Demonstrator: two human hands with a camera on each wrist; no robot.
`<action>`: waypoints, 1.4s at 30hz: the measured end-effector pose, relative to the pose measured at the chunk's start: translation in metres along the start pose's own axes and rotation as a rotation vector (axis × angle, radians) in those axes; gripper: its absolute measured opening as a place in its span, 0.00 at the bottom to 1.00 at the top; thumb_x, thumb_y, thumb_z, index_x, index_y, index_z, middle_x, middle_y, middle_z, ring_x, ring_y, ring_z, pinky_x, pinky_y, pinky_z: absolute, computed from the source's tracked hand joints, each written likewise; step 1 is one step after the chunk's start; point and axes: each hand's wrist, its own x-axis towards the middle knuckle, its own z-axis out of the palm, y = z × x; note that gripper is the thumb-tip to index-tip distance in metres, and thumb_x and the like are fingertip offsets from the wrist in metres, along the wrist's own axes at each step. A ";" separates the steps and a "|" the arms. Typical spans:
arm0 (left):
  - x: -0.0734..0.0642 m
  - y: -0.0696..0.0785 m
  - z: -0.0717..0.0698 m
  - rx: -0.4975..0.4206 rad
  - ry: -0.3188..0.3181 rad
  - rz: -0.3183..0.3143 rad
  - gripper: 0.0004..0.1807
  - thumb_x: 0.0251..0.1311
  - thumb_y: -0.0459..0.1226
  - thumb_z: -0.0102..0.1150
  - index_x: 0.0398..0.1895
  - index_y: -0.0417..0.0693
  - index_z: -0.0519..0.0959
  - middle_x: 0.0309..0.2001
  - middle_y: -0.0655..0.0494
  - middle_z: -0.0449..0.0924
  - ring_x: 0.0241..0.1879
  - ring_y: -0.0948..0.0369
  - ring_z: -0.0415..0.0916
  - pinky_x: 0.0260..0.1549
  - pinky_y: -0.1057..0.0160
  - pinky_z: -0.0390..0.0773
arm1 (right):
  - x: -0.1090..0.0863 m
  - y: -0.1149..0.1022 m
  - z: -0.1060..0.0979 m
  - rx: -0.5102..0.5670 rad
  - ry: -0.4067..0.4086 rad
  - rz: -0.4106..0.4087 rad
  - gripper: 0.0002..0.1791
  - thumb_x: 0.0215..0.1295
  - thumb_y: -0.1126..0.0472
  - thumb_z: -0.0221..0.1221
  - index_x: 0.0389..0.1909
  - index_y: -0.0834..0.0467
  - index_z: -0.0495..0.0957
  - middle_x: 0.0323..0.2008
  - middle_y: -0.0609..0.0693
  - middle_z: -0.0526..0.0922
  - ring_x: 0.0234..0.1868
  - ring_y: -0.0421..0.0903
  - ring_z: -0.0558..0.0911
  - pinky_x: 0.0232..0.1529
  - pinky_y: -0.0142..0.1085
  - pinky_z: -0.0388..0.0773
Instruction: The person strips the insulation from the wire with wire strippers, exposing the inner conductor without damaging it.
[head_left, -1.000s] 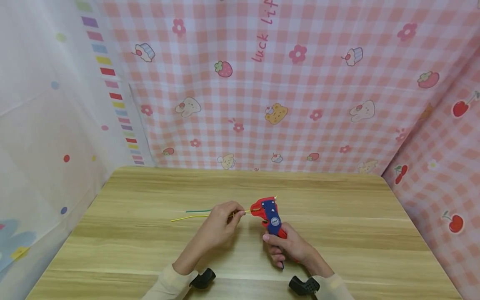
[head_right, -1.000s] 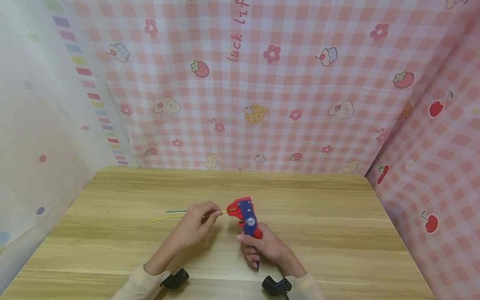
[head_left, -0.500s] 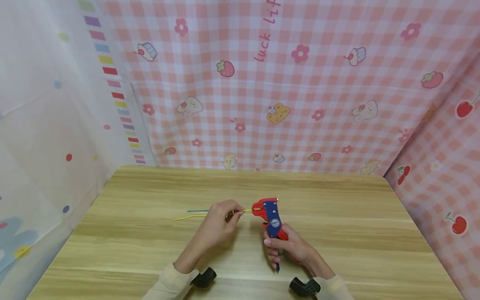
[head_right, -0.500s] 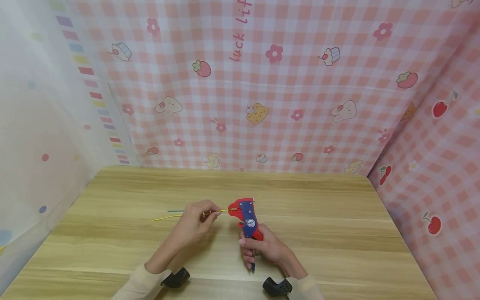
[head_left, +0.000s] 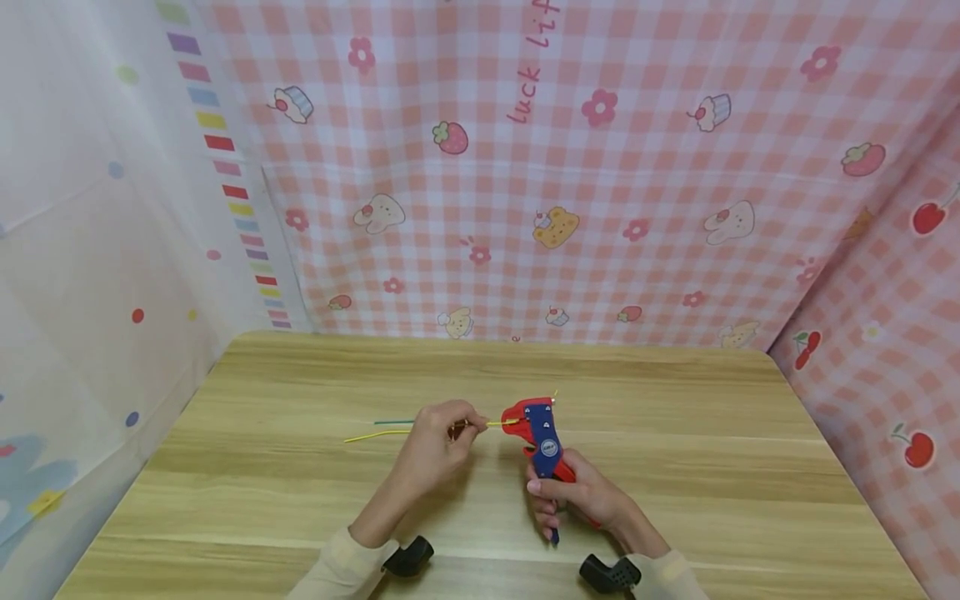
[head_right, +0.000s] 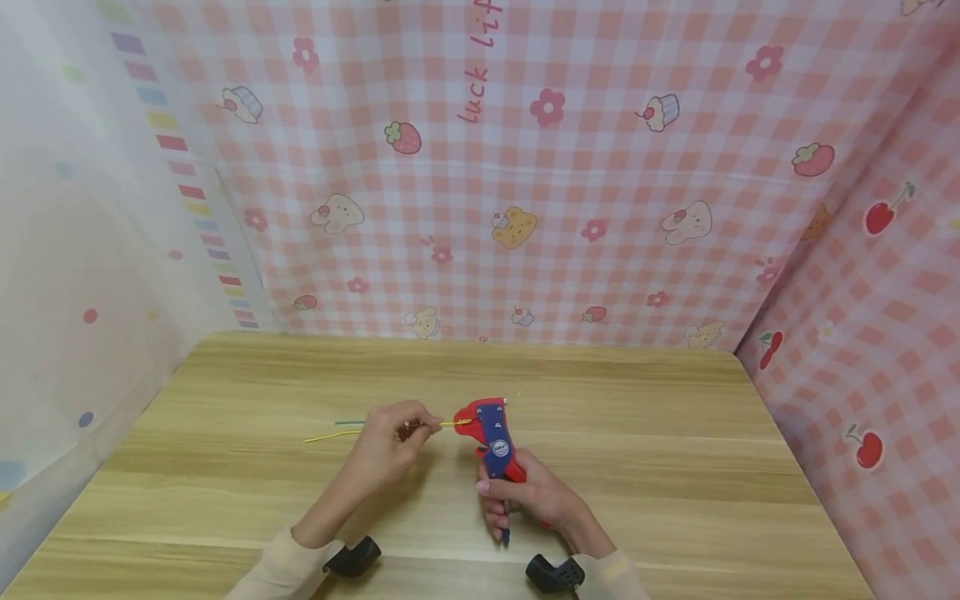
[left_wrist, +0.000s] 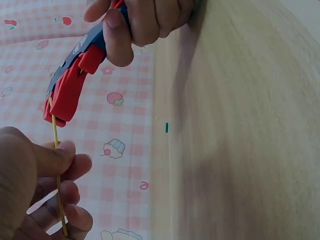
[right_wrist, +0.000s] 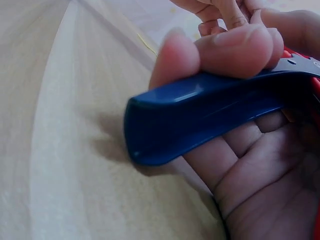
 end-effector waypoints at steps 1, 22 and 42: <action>0.000 0.000 0.000 -0.016 -0.004 -0.012 0.09 0.60 0.23 0.65 0.30 0.46 0.87 0.30 0.51 0.88 0.23 0.69 0.69 0.22 0.72 0.72 | 0.000 0.000 0.000 0.002 -0.001 0.002 0.03 0.78 0.69 0.46 0.42 0.61 0.67 0.25 0.46 0.72 0.23 0.40 0.77 0.31 0.36 0.84; 0.000 0.001 -0.003 -0.051 -0.053 -0.065 0.11 0.60 0.20 0.57 0.32 0.39 0.86 0.27 0.49 0.87 0.23 0.71 0.74 0.22 0.71 0.74 | 0.001 -0.002 -0.001 0.007 0.003 0.024 0.04 0.79 0.69 0.46 0.42 0.60 0.68 0.25 0.46 0.73 0.23 0.41 0.76 0.30 0.36 0.85; -0.001 0.003 -0.001 -0.102 -0.082 -0.100 0.09 0.64 0.25 0.60 0.31 0.45 0.86 0.23 0.49 0.85 0.20 0.71 0.70 0.20 0.72 0.70 | -0.001 -0.002 0.001 -0.018 0.038 0.022 0.04 0.80 0.67 0.47 0.41 0.59 0.68 0.21 0.43 0.68 0.17 0.40 0.70 0.22 0.33 0.80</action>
